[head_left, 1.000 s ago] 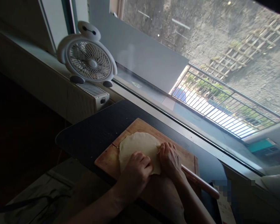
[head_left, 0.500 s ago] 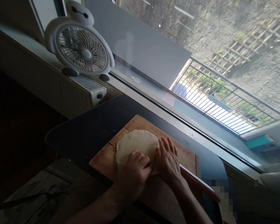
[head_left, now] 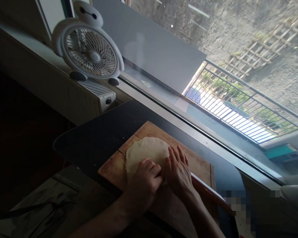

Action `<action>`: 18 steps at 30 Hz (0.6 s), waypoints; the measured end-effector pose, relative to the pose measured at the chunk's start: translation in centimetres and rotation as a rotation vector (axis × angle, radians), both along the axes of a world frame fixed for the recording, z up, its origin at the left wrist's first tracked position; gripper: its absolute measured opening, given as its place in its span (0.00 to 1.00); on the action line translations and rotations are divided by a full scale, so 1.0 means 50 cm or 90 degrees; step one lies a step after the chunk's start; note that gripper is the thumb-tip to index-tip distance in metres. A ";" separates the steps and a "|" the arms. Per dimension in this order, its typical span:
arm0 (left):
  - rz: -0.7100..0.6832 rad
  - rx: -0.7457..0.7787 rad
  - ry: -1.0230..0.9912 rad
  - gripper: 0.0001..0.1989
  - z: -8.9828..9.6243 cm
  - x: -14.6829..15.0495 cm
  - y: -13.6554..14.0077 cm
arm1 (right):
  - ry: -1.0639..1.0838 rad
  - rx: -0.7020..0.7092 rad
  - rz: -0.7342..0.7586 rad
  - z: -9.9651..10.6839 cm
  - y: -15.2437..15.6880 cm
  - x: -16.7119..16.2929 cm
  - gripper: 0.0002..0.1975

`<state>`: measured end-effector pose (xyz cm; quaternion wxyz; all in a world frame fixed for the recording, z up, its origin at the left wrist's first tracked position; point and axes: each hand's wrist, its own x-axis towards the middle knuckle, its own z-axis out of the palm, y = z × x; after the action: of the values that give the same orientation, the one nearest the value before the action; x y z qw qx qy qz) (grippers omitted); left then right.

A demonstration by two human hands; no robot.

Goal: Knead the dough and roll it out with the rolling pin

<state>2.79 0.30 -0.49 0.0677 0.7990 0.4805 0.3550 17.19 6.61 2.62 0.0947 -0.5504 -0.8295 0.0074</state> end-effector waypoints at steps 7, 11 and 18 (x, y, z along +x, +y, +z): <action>-0.021 -0.033 0.016 0.07 0.015 -0.011 -0.003 | 0.061 0.038 -0.128 0.010 0.128 0.033 0.26; -0.017 -0.033 0.020 0.06 0.017 -0.009 -0.005 | 0.011 0.066 -0.133 -0.006 0.059 0.063 0.24; -0.028 -0.052 0.022 0.05 0.018 -0.011 -0.002 | 0.009 0.053 -0.066 0.007 0.086 0.032 0.21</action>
<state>2.26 0.20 0.43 0.0999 0.8119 0.4784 0.3194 18.78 10.93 2.95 0.1238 -0.5880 -0.7988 -0.0282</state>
